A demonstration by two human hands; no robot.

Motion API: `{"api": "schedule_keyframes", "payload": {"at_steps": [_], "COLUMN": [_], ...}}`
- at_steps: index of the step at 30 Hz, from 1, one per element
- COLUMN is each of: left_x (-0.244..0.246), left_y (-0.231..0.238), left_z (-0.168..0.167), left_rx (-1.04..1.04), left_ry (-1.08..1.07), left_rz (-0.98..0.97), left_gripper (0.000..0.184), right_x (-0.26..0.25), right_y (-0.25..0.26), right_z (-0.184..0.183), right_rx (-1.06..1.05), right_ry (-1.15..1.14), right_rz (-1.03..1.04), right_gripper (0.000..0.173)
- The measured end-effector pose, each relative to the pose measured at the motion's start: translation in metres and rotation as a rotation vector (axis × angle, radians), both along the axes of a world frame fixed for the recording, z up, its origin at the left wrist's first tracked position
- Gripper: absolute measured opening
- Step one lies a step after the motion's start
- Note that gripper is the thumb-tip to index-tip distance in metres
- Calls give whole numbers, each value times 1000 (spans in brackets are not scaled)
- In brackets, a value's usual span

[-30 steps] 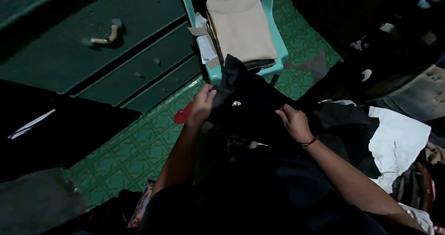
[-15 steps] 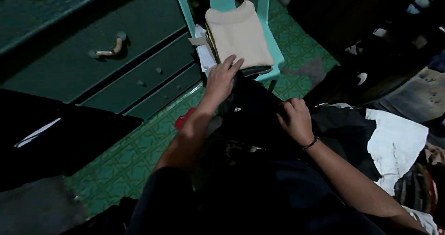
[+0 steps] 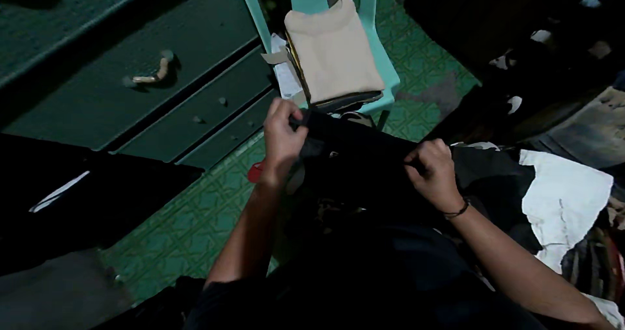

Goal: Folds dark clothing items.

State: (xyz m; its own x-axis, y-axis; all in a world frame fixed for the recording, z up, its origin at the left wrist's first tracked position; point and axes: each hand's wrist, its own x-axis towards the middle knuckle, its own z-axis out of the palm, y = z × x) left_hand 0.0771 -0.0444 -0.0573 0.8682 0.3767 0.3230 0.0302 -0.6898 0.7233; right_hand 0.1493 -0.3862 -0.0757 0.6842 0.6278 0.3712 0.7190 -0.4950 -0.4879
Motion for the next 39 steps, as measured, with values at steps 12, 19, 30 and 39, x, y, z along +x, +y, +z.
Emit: {"api": "schedule_keyframes", "payload": {"at_steps": [12, 19, 30, 39], "left_x": [-68, -23, 13, 5], "left_y": [-25, -21, -1, 18], "left_z": [-97, -84, -111, -112], "left_rx": [-327, -895, -1179, -1166], "left_ry": [157, 533, 378, 170], "left_rz": [109, 177, 139, 173], "left_gripper": [16, 63, 49, 29], "right_x": [-23, -13, 21, 24], "right_y": [-14, -28, -137, -158], "right_z": [-32, -17, 11, -41], "right_rx": [-207, -70, -165, -260], "right_ry": [7, 53, 207, 294], "right_rz": [129, 34, -413, -554], "right_gripper": [13, 36, 59, 75]}}
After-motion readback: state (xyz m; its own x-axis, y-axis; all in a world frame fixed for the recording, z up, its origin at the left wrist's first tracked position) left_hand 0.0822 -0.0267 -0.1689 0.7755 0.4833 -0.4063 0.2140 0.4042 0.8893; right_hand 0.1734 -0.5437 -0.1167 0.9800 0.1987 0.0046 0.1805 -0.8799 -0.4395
